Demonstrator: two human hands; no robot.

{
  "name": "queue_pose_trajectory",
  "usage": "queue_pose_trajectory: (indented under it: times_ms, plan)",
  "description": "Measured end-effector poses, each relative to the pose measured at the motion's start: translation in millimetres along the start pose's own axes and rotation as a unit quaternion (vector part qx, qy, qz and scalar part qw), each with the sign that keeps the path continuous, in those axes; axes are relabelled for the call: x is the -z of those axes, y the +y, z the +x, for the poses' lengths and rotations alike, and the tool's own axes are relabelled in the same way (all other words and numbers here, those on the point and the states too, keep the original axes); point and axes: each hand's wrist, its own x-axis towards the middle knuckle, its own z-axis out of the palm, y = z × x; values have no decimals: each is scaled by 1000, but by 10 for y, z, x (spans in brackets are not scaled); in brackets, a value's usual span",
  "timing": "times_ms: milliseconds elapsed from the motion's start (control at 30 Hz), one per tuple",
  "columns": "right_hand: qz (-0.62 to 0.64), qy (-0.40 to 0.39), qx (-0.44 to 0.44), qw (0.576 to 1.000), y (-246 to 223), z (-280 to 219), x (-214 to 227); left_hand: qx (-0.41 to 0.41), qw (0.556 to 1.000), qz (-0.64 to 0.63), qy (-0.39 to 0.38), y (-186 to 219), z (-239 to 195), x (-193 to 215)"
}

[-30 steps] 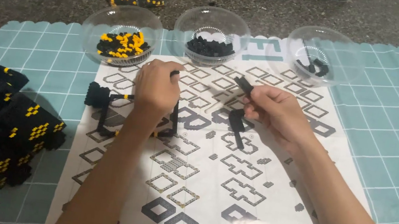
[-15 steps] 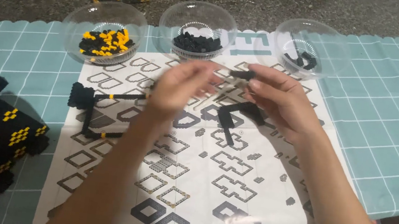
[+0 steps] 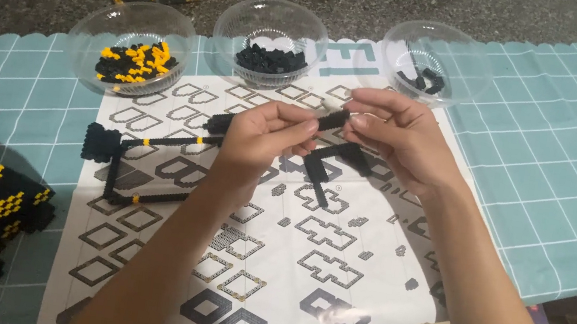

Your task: The person assembles small black and yellow plastic bricks into a frame-like structure on a table. They pick up pieces from clear bowls and a printed instruction sheet, connecting them by hand to form a rectangular shape.

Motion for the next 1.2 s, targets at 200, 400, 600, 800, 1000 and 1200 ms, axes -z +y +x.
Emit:
queue_pose_trajectory:
  times_ms: [200,400,600,800,1000,1200]
  plan:
    - [-21,-20,-4,1000,66,22,-5,-9,1000,-3,1,-32,-10,-48]
    - [-20,-28,-15,999,-40,-37,-144,-46,999,8,-14,-44,6,-38]
    - [-20,-26,-14,999,26,-4,-71,-63,998,14,-11,-13,-8,-33]
    - [-34,-35,-10,999,-5,-13,-70,-73,997,7,-14,-50,21,-6]
    - [-26,-44,-16,999,4,-31,-84,-94,995,13,-10,-40,22,18]
    - [-35,-61,-13,997,33,3,-49,-62,997,-37,-7,-141,38,-25]
